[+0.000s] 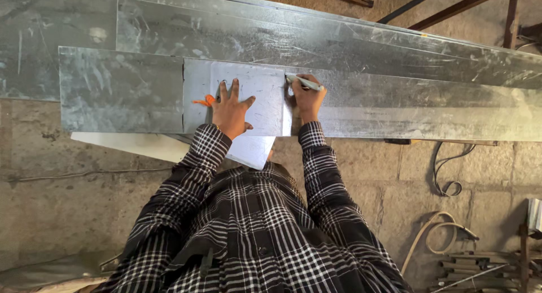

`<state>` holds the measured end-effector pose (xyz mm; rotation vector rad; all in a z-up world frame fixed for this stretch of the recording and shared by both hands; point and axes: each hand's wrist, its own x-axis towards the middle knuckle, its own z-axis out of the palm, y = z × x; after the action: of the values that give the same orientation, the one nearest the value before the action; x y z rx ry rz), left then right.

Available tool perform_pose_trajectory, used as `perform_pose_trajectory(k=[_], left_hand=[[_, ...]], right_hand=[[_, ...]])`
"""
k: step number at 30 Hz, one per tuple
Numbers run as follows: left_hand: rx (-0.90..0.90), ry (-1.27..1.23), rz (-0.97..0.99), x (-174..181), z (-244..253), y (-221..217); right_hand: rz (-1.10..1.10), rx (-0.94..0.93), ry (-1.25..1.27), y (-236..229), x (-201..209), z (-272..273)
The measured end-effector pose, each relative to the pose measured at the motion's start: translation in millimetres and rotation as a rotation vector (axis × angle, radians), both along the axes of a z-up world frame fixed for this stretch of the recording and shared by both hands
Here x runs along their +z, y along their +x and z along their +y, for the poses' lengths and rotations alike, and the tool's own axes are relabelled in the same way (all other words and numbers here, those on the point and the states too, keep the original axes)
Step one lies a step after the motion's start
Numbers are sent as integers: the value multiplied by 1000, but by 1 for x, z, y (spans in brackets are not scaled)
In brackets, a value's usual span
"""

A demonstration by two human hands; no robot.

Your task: The person uses a paper template to trace outlines and mark measurements onto long metal sheets. They position the template, trace the shape with a marker, and then move the template to repeat the process on different sections of the metal. The person also uses a ruler to draw straight lines and makes additional marks with a chalk-like tool.

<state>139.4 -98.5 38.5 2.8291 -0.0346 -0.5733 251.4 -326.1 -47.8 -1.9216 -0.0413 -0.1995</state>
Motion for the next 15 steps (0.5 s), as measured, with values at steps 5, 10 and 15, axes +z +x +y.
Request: perform_pose_trajectory(k=[5,10,15], left_hand=[[-5,4,-39,-11,2,-2],[-9,28,-65,-16,1,-1],[11,-11,-77,-19,2,-4]], right_hand=[[132,90,-179,-5,7,-15],[57,138,-68,-51,-10,-57],[188,51,-19,-119,10,-48]])
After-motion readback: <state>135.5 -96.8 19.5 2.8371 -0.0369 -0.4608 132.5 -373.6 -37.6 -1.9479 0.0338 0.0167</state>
